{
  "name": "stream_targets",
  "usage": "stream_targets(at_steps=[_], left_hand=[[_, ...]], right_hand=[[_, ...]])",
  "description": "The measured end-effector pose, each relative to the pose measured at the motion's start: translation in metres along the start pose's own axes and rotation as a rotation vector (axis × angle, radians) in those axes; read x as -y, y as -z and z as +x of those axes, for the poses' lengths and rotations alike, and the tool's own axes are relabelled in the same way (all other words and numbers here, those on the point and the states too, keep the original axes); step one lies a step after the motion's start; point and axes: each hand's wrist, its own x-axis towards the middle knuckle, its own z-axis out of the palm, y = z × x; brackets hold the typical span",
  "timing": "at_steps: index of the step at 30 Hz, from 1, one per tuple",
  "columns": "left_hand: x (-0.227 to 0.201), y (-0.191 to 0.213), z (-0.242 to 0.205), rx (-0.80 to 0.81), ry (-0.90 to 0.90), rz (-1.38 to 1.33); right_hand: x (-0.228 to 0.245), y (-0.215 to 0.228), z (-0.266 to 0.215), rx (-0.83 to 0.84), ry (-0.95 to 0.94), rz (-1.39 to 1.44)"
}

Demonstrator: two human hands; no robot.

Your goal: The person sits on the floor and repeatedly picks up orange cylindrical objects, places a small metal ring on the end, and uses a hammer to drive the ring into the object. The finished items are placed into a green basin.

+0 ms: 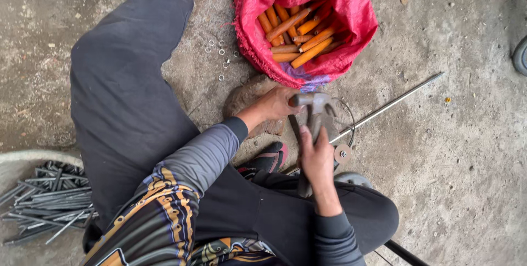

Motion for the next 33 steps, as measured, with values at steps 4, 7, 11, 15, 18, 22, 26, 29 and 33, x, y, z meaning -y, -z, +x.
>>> stream_targets(at_steps=[4, 7, 11, 15, 18, 22, 26, 29, 33], left_hand=[[0.003, -0.007, -0.001, 0.010, 0.055, -0.002], [0.005, -0.005, 0.005, 0.011, -0.001, 0.025], [0.004, -0.007, 0.000, 0.047, -0.145, 0.163], [-0.005, 0.004, 0.005, -0.024, -0.019, 0.014], [-0.017, 0.007, 0.007, -0.057, 0.115, 0.004], [-0.030, 0.005, 0.009, -0.147, 0.095, -0.063], [-0.029, 0.010, 0.013, -0.051, 0.023, -0.169], [-0.022, 0.004, 0.008, -0.050, -0.103, -0.241], [-0.017, 0.004, 0.004, 0.049, 0.021, -0.123]], right_hand=[[0.016, 0.032, -0.012, -0.052, -0.022, 0.260], [0.014, 0.035, -0.013, -0.146, 0.062, 0.283], [-0.009, -0.003, 0.001, -0.203, 0.436, -0.163], [-0.019, -0.013, 0.011, -0.052, 0.203, -0.078], [-0.016, -0.011, 0.002, 0.004, -0.022, 0.243], [-0.010, -0.004, 0.001, -0.021, -0.164, 0.600], [-0.011, 0.000, 0.006, -0.053, -0.166, 0.677], [-0.014, 0.004, 0.003, -0.039, -0.149, 0.669], [-0.004, 0.005, 0.000, -0.036, -0.069, 0.535]])
